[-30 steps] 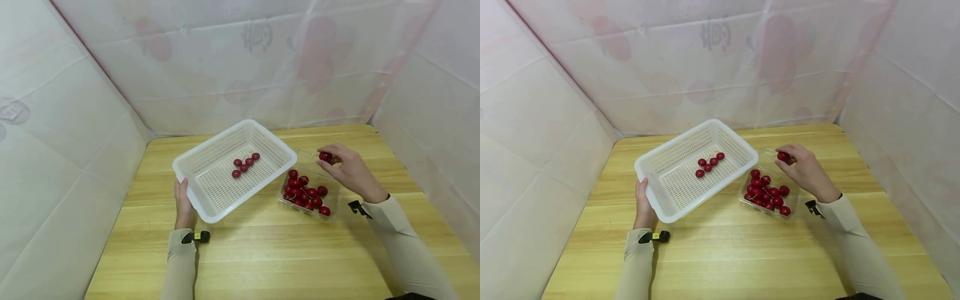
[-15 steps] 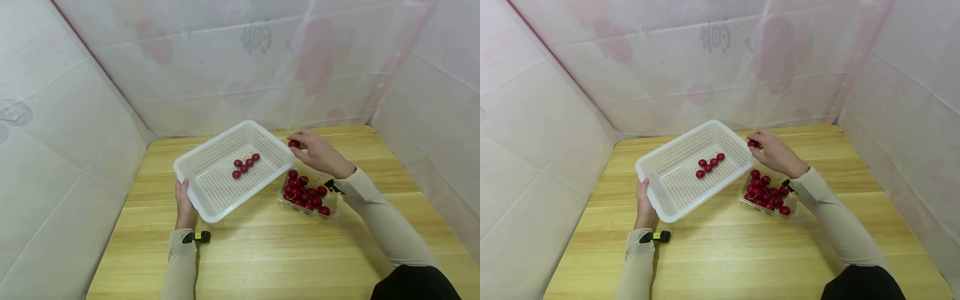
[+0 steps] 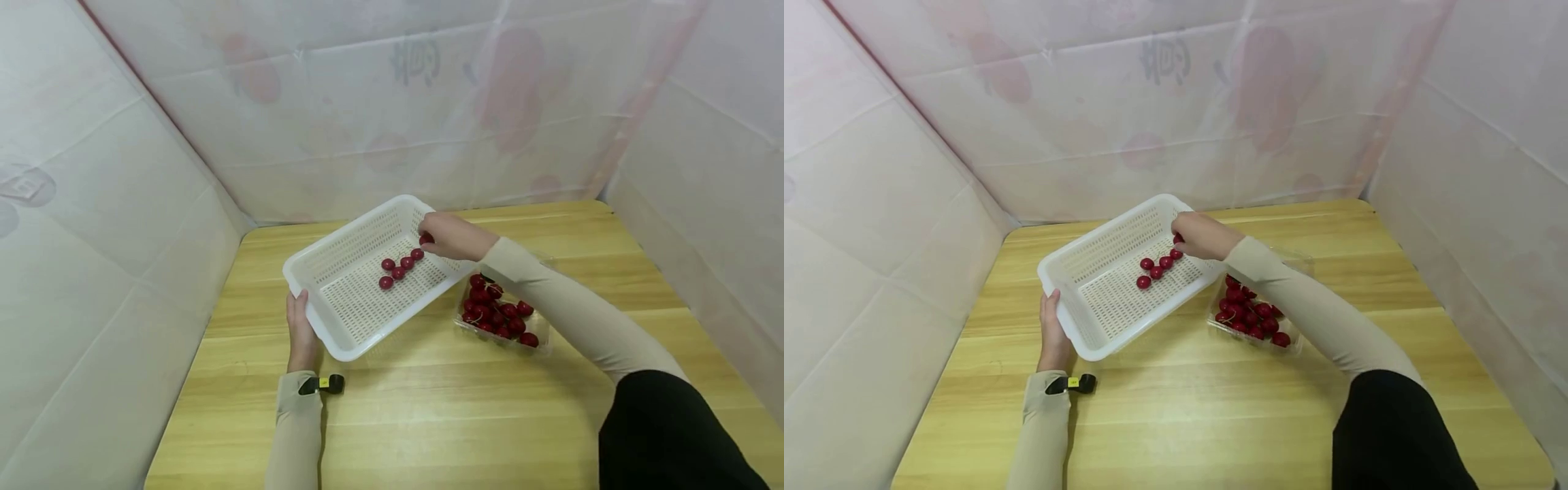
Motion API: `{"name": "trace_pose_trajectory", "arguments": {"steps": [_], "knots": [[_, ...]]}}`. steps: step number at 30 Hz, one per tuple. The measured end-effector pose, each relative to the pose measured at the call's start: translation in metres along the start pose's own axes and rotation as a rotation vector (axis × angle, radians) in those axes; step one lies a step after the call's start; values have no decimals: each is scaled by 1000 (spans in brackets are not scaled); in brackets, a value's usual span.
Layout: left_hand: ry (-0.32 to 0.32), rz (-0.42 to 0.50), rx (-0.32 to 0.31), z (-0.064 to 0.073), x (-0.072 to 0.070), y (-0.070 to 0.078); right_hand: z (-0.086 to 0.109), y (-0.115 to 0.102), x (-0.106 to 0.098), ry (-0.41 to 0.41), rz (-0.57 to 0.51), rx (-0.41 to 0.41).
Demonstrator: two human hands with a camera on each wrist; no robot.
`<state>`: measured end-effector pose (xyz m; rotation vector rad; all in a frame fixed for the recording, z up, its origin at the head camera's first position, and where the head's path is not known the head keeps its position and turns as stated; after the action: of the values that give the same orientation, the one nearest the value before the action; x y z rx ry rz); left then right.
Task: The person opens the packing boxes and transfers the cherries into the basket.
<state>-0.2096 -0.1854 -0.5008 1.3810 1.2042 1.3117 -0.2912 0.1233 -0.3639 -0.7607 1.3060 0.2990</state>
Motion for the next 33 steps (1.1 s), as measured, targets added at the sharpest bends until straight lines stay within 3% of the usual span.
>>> {"name": "trace_pose_trajectory", "arguments": {"steps": [4,12,23,33], "knots": [[-3,16,-5,-2,1,-2,-21,-2,10,-72,42,20],[-7,7,-12,0,1,-2,-45,-1,34,-265,101,165],[-21,-9,-9,2,-3,2,-49,-11,45,-449,205,278],[-23,41,-12,3,-3,1,-54,-21,58,-505,256,324]]}}
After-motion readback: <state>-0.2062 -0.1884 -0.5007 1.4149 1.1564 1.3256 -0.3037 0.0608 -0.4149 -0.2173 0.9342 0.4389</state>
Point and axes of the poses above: each hand's wrist, its own z-axis away from the middle knuckle, its own x-axis out of the palm, y = z × x, the point moved 7 cm from there along -z, towards the middle knuckle, and after that the axes turned 7 degrees about -y, right-handed, at the moved point
